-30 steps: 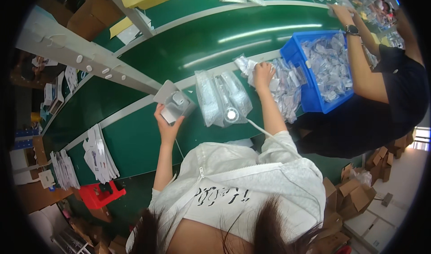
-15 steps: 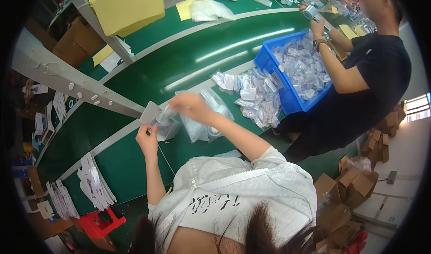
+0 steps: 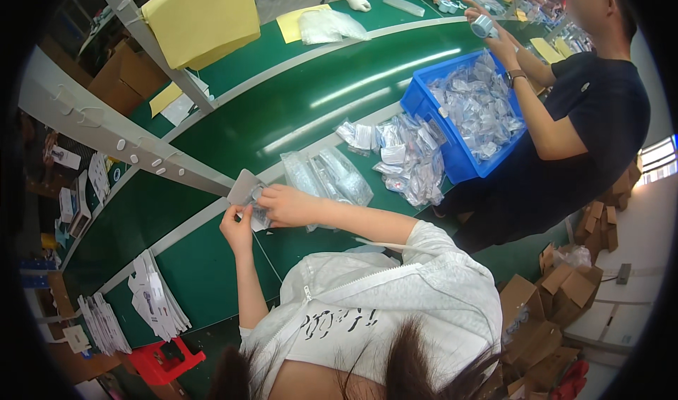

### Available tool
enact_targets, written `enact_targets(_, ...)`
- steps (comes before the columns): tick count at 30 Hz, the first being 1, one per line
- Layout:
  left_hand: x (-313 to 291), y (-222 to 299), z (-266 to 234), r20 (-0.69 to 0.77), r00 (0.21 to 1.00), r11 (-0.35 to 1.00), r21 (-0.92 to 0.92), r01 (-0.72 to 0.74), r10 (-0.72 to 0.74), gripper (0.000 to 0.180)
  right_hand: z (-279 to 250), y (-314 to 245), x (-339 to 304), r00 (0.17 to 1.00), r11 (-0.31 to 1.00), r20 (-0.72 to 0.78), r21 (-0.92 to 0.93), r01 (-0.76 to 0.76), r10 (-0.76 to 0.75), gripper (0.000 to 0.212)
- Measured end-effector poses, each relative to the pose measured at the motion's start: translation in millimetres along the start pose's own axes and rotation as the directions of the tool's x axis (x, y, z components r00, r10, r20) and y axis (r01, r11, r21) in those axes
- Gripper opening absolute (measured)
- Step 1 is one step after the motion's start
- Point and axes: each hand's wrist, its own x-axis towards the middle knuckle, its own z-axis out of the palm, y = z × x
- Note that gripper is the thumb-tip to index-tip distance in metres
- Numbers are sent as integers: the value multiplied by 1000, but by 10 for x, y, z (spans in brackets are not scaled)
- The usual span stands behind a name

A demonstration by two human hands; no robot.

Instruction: The person folds cardboard boxes, places wrapped devices and small packets into them by hand, closes the boxes, and sets them onto the conveyor belt.

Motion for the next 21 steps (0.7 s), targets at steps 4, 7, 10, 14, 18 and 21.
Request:
enact_targets(4, -4, -1, 44, -44, 996, 997, -35, -74, 72, 13, 218, -68, -11, 999, 978, -25, -207, -37, 32, 17)
enact_targets(7, -33, -71, -2, -80, 994, 997, -1, -78, 78, 13, 253, -160, 54, 998, 983, 37, -178, -52, 59, 17)
enact_targets(10, -25, -94, 13, -50, 996, 997, -7, -72, 71, 12, 277, -212, 69, 989, 983, 99, -158, -97, 113, 18)
enact_targets(14, -40, -146, 61, -73, 995, 997, -40, -65, 62, 12, 260, -239, 96, 986, 982, 84, -136, -134, 146, 12)
enact_targets(18, -40, -190, 90, -69, 995, 989, -122, -81, 73, 11, 393, -234, 89, 987, 967, 51, -214, -135, 150, 14)
enact_targets(21, -106, -397, 71, 26, 972, 955, -194, -223, 232, 46, 387, -229, 124, 989, 973, 48, -192, -129, 141, 9)
